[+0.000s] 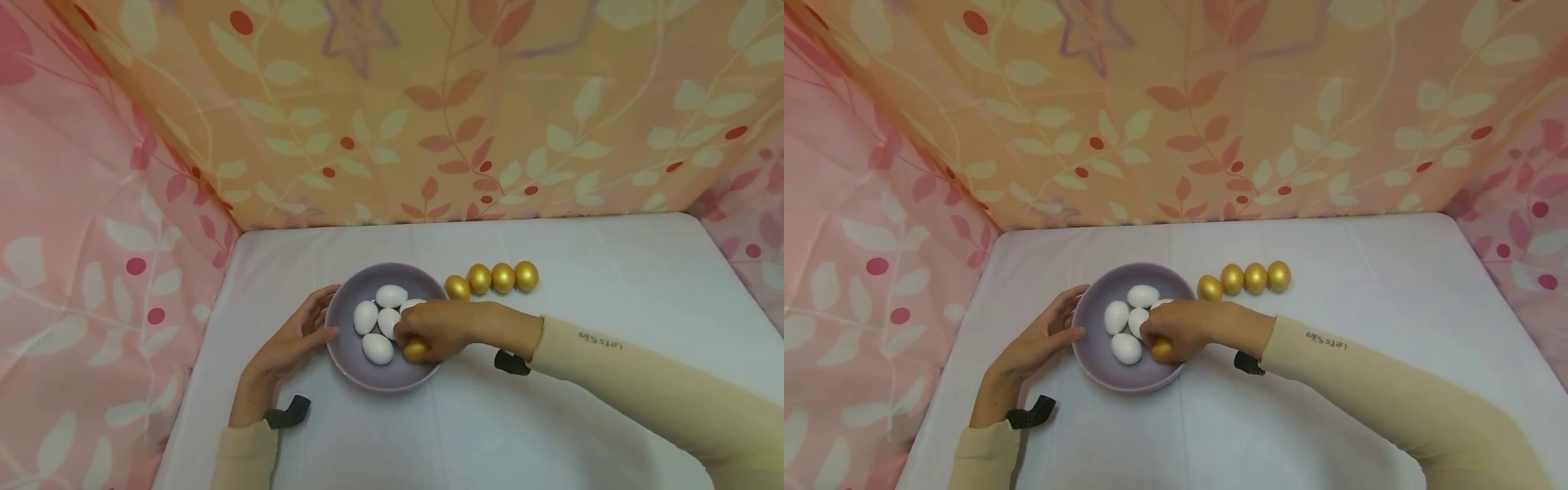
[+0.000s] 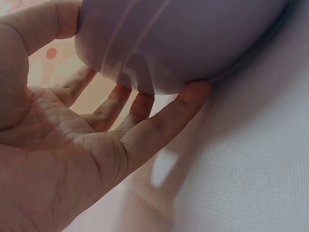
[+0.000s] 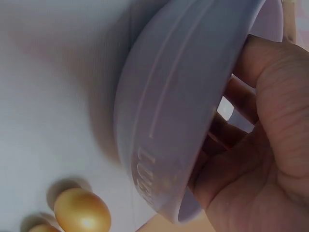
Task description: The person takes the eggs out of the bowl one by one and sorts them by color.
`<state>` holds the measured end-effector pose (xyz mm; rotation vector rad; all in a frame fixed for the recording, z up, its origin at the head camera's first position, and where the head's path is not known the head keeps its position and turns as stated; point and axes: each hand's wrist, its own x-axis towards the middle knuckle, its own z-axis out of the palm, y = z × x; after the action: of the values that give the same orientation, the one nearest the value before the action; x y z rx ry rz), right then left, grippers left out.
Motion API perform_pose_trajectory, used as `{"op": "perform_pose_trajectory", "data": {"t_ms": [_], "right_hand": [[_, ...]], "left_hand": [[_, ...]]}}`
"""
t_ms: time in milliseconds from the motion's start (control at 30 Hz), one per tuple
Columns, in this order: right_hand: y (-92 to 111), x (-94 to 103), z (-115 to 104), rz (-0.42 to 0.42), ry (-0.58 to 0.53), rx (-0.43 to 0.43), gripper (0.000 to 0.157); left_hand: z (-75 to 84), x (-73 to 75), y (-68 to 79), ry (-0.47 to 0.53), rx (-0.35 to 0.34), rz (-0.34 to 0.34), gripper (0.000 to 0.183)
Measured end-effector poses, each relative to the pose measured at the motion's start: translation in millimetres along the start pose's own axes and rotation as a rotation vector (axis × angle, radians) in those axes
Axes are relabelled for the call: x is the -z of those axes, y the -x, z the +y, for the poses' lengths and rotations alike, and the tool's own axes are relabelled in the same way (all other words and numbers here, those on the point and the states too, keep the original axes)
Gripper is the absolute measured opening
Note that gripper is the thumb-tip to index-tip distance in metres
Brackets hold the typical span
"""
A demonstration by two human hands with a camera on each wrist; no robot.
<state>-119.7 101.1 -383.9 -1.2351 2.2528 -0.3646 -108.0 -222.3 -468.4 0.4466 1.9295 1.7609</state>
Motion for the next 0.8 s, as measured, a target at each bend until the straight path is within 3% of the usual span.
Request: {"op": "perform_pose_trajectory", "data": {"t_ms": [367, 800], "right_hand": [[14, 0.8, 2, 0.111, -0.091, 0.026, 0.033], [39, -14.0, 17, 0.492, -0.382, 0.066, 0.039]], "left_hand": [[1.5, -1.0, 0.9, 0.012, -0.005, -0.006, 0.074], [2.6, 0.5, 0.6, -0.004, -0.026, -0.012, 0.075]]}}
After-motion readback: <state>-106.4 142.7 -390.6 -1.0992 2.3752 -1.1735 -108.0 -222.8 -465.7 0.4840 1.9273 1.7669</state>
